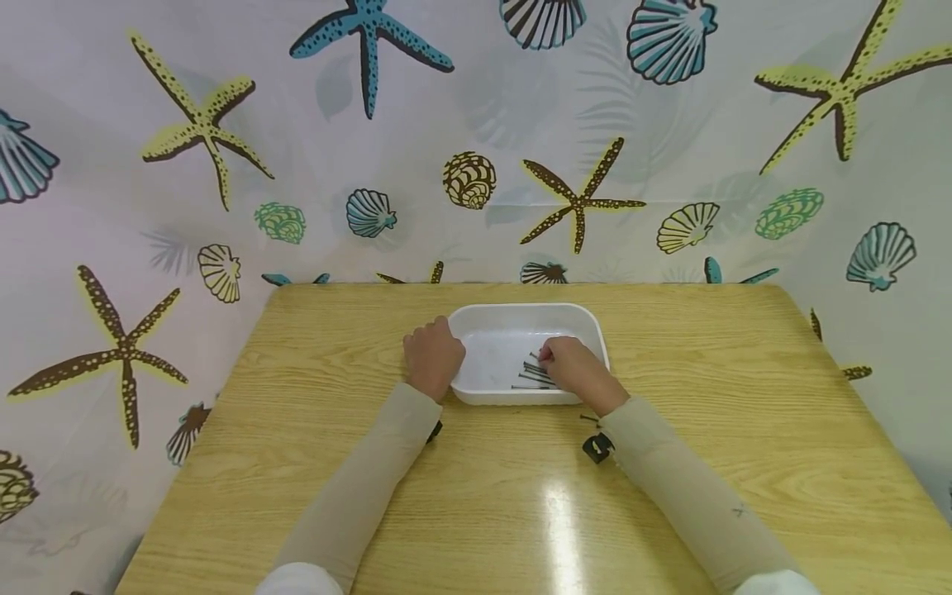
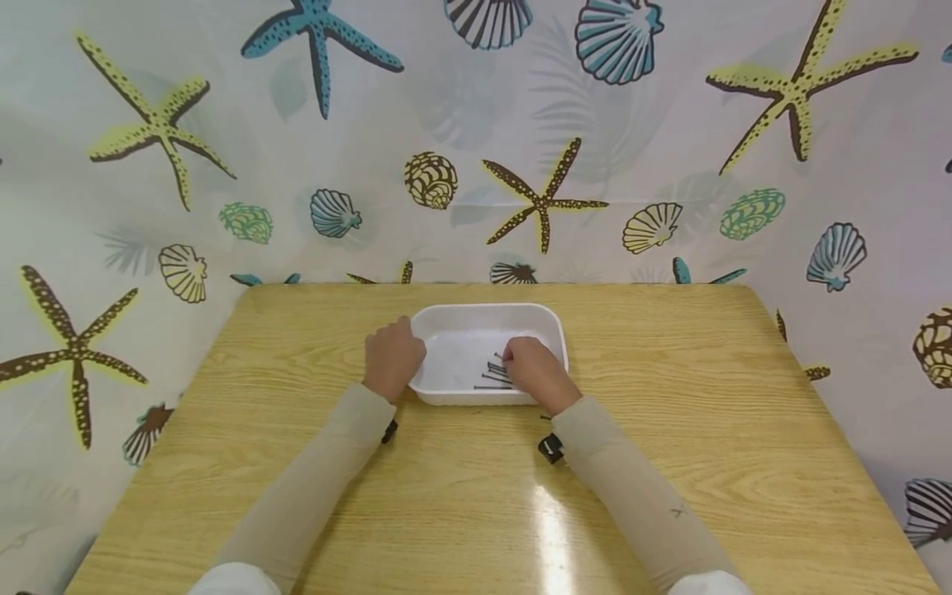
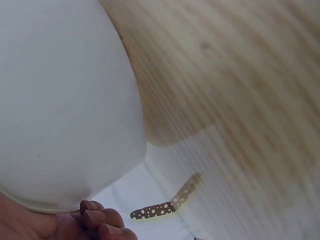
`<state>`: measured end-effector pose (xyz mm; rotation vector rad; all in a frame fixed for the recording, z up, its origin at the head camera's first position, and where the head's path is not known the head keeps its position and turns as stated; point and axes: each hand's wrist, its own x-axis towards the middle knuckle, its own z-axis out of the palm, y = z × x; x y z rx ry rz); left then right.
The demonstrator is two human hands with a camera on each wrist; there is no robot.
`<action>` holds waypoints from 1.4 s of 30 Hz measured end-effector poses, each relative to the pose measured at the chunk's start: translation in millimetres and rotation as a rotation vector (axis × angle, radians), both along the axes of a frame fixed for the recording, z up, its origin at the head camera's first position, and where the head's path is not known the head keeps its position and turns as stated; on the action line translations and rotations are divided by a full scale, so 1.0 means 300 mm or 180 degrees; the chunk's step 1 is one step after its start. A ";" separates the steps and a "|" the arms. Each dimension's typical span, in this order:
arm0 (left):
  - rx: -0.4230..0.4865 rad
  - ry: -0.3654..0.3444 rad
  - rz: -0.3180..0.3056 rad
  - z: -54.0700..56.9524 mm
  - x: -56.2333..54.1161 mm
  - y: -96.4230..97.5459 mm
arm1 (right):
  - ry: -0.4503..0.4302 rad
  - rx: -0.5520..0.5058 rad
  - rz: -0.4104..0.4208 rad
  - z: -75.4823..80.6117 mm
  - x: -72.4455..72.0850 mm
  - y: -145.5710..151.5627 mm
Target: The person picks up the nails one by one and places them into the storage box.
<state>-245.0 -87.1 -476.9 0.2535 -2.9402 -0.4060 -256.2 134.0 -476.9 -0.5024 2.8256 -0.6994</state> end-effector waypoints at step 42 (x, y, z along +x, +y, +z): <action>0.0110 0.0040 -0.0033 -0.012 -0.004 -0.002 | 0.0997 -0.1031 -0.0115 0.074 0.226 0.282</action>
